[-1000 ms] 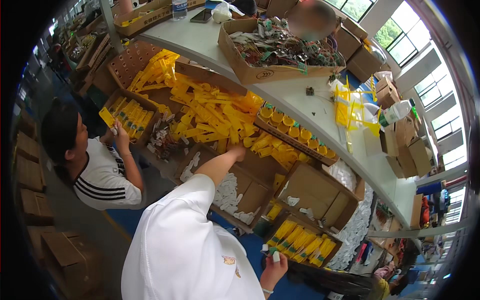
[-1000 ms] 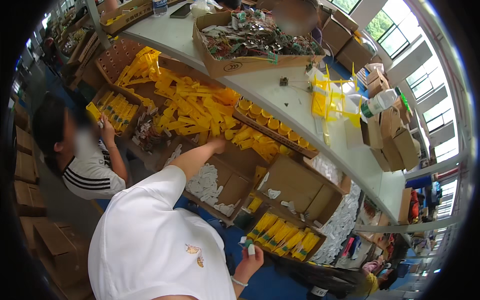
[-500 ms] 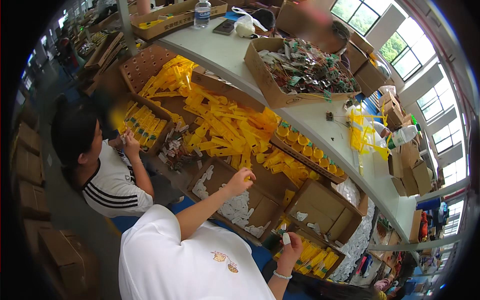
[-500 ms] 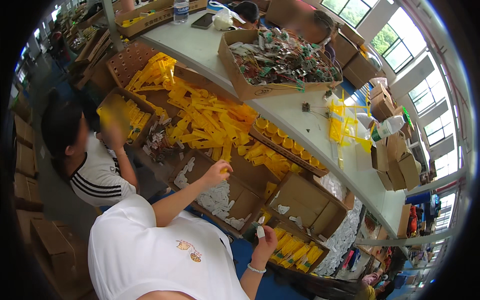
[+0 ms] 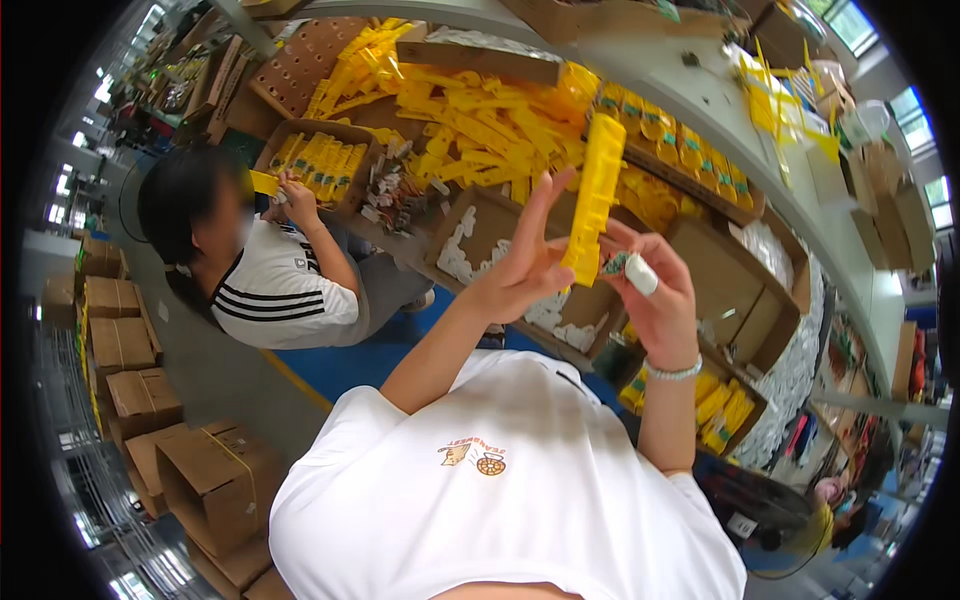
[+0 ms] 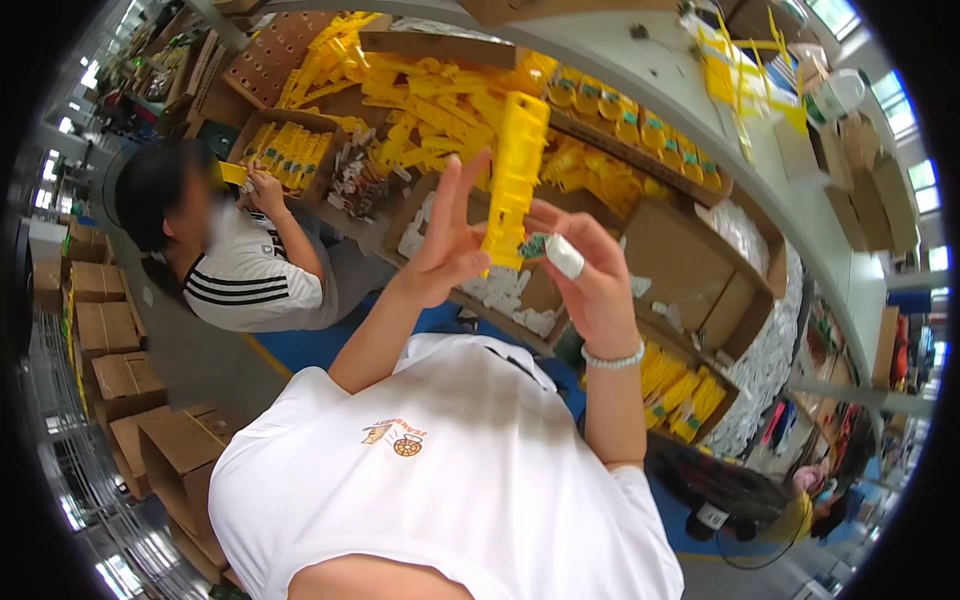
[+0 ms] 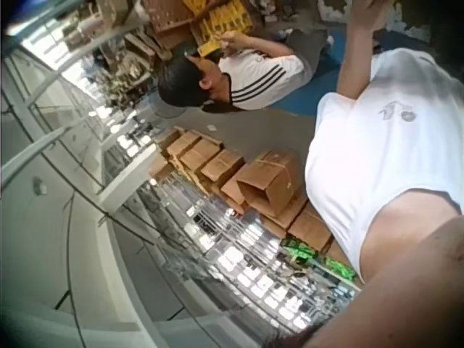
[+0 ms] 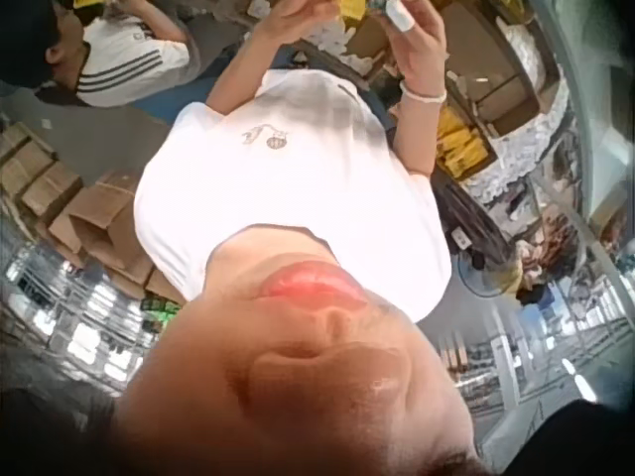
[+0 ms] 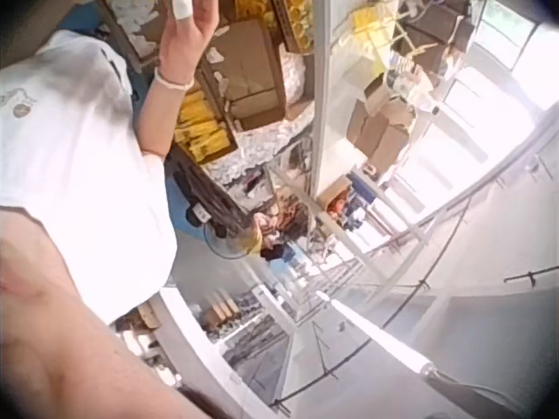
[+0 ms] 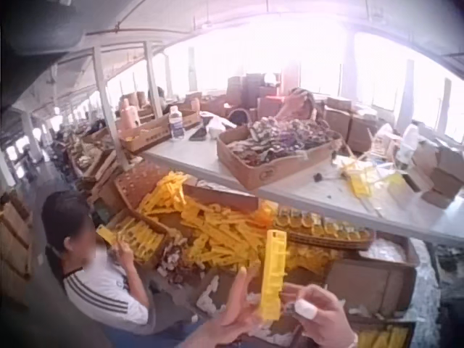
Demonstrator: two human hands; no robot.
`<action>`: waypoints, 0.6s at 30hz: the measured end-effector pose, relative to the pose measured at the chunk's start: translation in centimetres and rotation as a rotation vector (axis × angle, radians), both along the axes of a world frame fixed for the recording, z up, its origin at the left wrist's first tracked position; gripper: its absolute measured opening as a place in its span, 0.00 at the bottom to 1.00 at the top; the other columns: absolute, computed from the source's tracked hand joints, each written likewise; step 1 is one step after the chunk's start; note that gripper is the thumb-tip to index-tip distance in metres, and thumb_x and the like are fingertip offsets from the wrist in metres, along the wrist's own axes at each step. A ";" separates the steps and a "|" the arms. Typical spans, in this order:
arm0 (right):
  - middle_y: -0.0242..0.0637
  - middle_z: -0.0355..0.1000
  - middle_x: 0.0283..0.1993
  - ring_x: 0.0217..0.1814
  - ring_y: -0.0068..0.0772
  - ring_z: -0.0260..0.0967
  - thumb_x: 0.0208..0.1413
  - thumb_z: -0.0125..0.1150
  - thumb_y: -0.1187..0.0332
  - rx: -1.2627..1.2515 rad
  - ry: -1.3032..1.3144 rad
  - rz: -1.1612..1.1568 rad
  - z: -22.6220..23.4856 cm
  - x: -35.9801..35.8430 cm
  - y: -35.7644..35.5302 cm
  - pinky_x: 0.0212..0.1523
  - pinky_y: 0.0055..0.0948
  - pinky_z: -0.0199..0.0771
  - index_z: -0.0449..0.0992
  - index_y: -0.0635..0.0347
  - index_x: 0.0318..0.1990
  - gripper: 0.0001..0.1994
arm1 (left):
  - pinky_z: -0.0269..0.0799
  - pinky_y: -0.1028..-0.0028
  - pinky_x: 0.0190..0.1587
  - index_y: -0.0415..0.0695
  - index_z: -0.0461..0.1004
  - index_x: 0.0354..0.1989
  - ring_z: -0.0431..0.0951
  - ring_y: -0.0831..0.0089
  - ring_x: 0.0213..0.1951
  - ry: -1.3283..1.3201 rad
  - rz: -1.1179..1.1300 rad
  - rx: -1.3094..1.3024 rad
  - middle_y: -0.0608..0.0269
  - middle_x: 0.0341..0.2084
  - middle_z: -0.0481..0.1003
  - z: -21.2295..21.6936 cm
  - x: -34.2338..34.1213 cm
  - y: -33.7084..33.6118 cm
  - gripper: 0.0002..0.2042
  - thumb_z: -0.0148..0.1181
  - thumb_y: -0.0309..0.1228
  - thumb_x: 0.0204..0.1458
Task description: Assembling electronic parts into yellow plastic housings on a factory line.
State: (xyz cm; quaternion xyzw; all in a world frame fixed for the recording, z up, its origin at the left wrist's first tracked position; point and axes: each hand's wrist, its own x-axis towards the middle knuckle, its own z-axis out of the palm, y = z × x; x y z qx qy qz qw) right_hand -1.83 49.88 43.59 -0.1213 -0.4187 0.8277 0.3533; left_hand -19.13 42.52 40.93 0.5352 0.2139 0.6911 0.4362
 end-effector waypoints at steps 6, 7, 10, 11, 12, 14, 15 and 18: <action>0.42 0.66 0.58 0.53 0.28 0.69 0.56 0.58 0.75 0.221 -0.258 -0.110 3.1 5.7 -1.4 0.40 0.17 0.69 0.71 0.65 0.39 0.06 | 0.61 0.61 0.62 0.48 0.32 0.71 0.58 0.60 0.64 -0.141 -0.091 -0.183 0.60 0.70 0.39 1.8 6.2 -1.0 0.42 0.46 0.15 0.48; 0.42 0.66 0.58 0.53 0.28 0.69 0.56 0.58 0.75 0.222 -0.255 -0.113 2.7 6.6 -1.5 0.40 0.17 0.69 0.71 0.65 0.39 0.06 | 0.61 0.61 0.62 0.47 0.34 0.71 0.58 0.60 0.64 -0.223 -0.091 -0.216 0.59 0.70 0.40 1.9 7.3 -1.2 0.42 0.46 0.15 0.48; 0.37 0.68 0.53 0.50 0.24 0.68 0.54 0.58 0.77 0.288 -0.262 -0.186 1.1 8.9 -1.5 0.41 0.18 0.69 0.73 0.66 0.38 0.05 | 0.61 0.65 0.62 0.44 0.42 0.70 0.59 0.60 0.64 -0.237 -0.045 -0.268 0.58 0.69 0.46 1.9 10.6 -1.8 0.38 0.44 0.15 0.48; 0.36 0.68 0.51 0.49 0.23 0.68 0.54 0.58 0.78 0.246 -0.305 -0.198 1.0 9.5 -1.6 0.44 0.19 0.69 0.73 0.67 0.38 0.05 | 0.61 0.65 0.62 0.44 0.42 0.70 0.59 0.60 0.64 -0.235 -0.039 -0.265 0.58 0.69 0.46 1.9 11.4 -1.9 0.38 0.44 0.15 0.48; 0.34 0.68 0.49 0.48 0.23 0.68 0.53 0.59 0.78 0.204 -0.347 -0.207 0.8 9.9 -1.7 0.47 0.20 0.69 0.73 0.67 0.38 0.05 | 0.62 0.66 0.61 0.43 0.46 0.69 0.61 0.61 0.63 -0.220 0.003 -0.289 0.57 0.67 0.51 1.8 12.0 -2.1 0.36 0.44 0.15 0.48; 0.34 0.68 0.49 0.48 0.23 0.68 0.53 0.58 0.79 0.231 -0.313 -0.191 0.4 10.9 -2.0 0.49 0.21 0.68 0.73 0.67 0.38 0.05 | 0.62 0.68 0.61 0.42 0.50 0.68 0.63 0.62 0.62 -0.202 0.057 -0.293 0.57 0.65 0.56 1.8 13.5 -2.5 0.34 0.44 0.15 0.48; 0.34 0.68 0.49 0.48 0.23 0.68 0.53 0.58 0.79 0.251 -0.282 -0.179 0.4 11.1 -2.3 0.51 0.22 0.67 0.73 0.67 0.38 0.05 | 0.63 0.70 0.59 0.41 0.53 0.67 0.65 0.66 0.59 -0.160 0.160 -0.299 0.57 0.62 0.60 2.0 14.3 -2.8 0.31 0.45 0.16 0.51; 0.36 0.68 0.48 0.49 0.24 0.67 0.52 0.58 0.81 0.306 -0.302 -0.209 -0.5 12.5 -3.6 0.51 0.22 0.66 0.72 0.69 0.37 0.05 | 0.64 0.76 0.55 0.39 0.56 0.66 0.69 0.76 0.53 0.047 0.433 -0.429 0.59 0.56 0.67 2.0 16.8 -4.2 0.24 0.47 0.22 0.59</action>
